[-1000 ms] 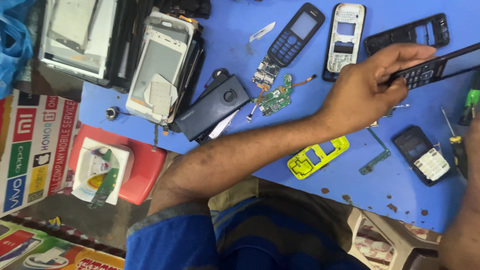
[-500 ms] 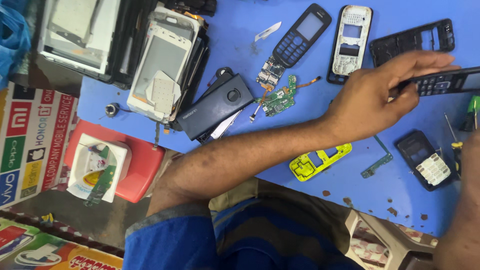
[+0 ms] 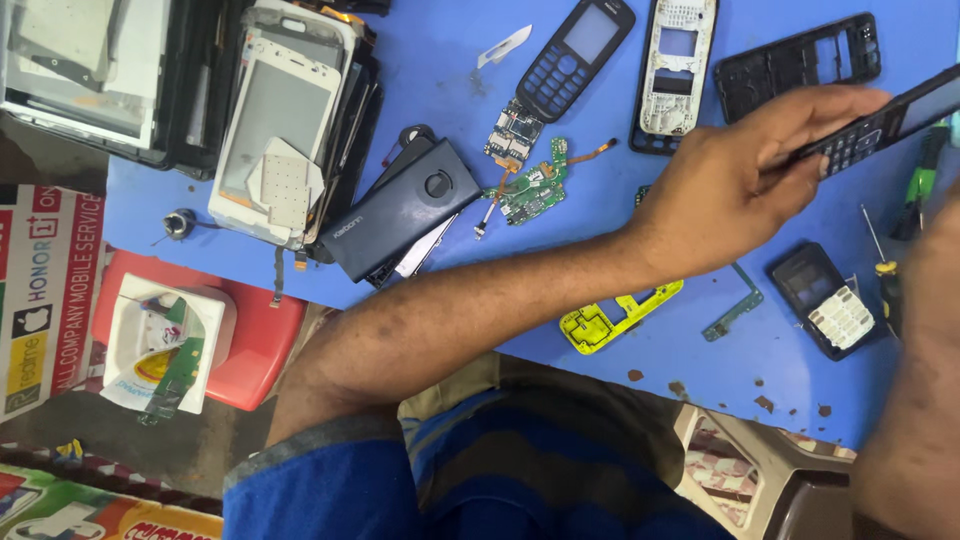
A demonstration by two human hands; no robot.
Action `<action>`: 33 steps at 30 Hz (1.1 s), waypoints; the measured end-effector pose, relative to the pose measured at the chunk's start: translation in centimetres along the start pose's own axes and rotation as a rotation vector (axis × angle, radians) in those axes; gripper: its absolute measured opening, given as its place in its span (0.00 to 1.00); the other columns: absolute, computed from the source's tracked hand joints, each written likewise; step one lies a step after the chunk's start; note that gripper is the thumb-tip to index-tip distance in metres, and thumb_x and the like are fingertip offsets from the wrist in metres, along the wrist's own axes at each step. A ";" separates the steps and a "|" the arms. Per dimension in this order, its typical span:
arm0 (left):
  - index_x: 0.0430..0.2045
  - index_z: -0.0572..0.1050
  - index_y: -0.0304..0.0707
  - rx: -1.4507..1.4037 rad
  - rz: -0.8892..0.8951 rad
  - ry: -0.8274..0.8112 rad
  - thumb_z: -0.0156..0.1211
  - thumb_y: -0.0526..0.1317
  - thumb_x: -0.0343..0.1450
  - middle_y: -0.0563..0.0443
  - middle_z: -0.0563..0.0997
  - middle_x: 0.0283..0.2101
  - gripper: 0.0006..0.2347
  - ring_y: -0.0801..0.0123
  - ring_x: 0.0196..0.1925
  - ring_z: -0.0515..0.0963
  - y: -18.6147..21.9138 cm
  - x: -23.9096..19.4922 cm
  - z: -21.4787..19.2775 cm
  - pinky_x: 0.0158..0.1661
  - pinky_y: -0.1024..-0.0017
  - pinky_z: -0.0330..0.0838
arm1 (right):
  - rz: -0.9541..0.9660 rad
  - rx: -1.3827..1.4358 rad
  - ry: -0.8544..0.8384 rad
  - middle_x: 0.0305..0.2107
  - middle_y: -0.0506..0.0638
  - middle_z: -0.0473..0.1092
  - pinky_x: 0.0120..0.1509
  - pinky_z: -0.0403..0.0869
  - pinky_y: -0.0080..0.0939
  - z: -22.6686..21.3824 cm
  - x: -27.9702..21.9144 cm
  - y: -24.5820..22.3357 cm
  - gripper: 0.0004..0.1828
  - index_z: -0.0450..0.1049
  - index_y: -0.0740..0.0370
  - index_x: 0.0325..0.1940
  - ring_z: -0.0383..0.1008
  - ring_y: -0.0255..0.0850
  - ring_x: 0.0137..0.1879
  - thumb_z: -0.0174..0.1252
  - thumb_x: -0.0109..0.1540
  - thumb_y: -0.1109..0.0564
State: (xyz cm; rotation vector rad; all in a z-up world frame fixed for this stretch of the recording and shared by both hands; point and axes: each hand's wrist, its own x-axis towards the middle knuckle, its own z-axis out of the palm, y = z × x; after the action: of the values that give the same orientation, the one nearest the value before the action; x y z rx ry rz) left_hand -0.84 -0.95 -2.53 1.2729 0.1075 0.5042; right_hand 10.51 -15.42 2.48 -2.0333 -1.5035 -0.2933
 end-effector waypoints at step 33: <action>0.61 0.69 0.26 -0.086 -0.125 0.070 0.55 0.26 0.79 0.42 0.81 0.56 0.15 0.75 0.55 0.81 2.6 1.8 -0.8 0.50 0.80 0.78 | -0.257 -0.043 0.072 0.34 0.50 0.73 0.43 0.60 0.44 -2.7 0.7 2.3 0.07 0.83 0.57 0.35 0.68 0.41 0.34 0.66 0.57 0.67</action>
State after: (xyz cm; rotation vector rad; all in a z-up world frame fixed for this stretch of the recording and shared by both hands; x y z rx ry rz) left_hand -0.30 1.05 -0.02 1.1566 0.2208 0.4413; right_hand 13.27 -16.81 4.24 -1.8401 -1.7268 -0.4988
